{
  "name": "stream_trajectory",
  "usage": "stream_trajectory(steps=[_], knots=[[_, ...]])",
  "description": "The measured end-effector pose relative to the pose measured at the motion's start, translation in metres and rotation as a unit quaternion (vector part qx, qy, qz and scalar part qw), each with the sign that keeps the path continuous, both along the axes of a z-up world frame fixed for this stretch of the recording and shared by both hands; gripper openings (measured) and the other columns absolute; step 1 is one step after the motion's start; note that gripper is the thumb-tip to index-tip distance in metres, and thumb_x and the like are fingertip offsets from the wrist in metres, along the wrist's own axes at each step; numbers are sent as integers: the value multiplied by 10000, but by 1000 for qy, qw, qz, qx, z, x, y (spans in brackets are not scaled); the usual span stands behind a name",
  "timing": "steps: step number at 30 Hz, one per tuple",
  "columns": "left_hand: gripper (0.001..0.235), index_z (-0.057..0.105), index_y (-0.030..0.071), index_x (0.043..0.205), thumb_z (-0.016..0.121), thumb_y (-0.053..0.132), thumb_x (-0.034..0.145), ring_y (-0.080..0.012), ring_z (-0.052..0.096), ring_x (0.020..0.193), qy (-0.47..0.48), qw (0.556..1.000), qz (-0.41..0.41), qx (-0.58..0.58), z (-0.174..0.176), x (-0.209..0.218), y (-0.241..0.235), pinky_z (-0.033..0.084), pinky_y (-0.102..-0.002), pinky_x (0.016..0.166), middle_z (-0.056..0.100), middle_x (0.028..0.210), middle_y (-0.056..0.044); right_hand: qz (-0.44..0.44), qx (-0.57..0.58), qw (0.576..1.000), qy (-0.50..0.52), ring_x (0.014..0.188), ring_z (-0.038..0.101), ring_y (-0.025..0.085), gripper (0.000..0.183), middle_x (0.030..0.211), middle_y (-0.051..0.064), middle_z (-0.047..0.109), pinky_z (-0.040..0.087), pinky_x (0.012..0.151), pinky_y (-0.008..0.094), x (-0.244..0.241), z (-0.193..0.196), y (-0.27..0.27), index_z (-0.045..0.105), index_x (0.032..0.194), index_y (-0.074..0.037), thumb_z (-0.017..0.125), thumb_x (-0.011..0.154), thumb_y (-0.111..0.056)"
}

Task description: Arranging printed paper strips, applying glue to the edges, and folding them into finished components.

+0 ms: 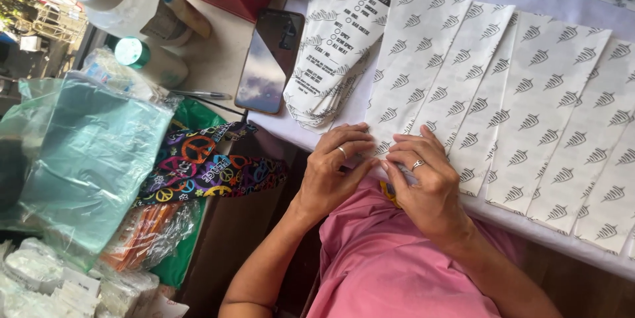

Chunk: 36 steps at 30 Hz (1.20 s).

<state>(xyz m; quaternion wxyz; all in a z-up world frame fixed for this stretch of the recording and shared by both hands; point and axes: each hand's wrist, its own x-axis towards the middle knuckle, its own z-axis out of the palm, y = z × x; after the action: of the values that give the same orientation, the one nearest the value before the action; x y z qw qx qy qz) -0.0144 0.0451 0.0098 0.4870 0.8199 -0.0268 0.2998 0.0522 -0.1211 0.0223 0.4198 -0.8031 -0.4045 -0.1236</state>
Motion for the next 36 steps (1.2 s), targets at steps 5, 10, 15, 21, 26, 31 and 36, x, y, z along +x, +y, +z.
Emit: stream_trajectory(steps=[5,10,15,21,26,31,36], knots=[[158,772,11,1015,688,-69,908,-386,719,1132,16,999,-12,-30,0,1,5,523,-485,1056,756,1020,-132,0,6,1000,13,1047,731,290,98,937,91,721,439,1159,484,0,-3,0,742,887,12,810,873,-57],[199,773,10,1035,644,-99,931,-380,720,1130,-9,1000,-11,-2,-6,-3,1,526,-475,1054,753,1032,-136,-3,0,1000,13,1058,730,297,88,948,98,727,429,1170,486,-4,-4,-2,746,896,20,801,877,-46],[252,765,31,1087,610,-106,943,-366,726,1120,-98,993,27,64,-16,-4,-4,522,-478,1045,744,1088,-120,14,9,1000,-4,1057,726,322,69,969,125,723,416,1177,508,-8,7,0,751,936,37,773,881,2],[222,686,23,1166,520,-35,1030,-392,687,1169,-112,992,9,64,-12,-9,-2,521,-510,1079,685,1179,-182,21,34,999,-14,1077,710,354,108,1045,174,692,410,1224,559,6,54,-31,708,993,56,745,892,58],[206,685,10,1140,568,-78,994,-360,700,1123,-114,992,19,47,-12,-5,-6,548,-484,1065,693,1134,-164,-69,-70,990,-103,1099,710,362,189,1101,193,710,475,1199,574,61,66,-100,723,1074,83,825,915,70],[192,680,18,1122,643,-91,969,-328,713,1112,-108,992,48,35,-17,-3,-10,553,-455,1073,698,1115,-148,-138,-161,967,-141,1051,725,385,210,1137,296,749,546,1148,595,150,40,-182,760,1117,93,867,946,36],[156,701,14,1068,669,-73,944,-315,727,1067,-123,989,70,46,-20,-2,-10,543,-443,1051,717,1072,-138,-201,-226,927,-220,1111,713,360,249,1203,208,797,538,994,424,284,-19,-301,869,1328,53,930,1115,-58]])
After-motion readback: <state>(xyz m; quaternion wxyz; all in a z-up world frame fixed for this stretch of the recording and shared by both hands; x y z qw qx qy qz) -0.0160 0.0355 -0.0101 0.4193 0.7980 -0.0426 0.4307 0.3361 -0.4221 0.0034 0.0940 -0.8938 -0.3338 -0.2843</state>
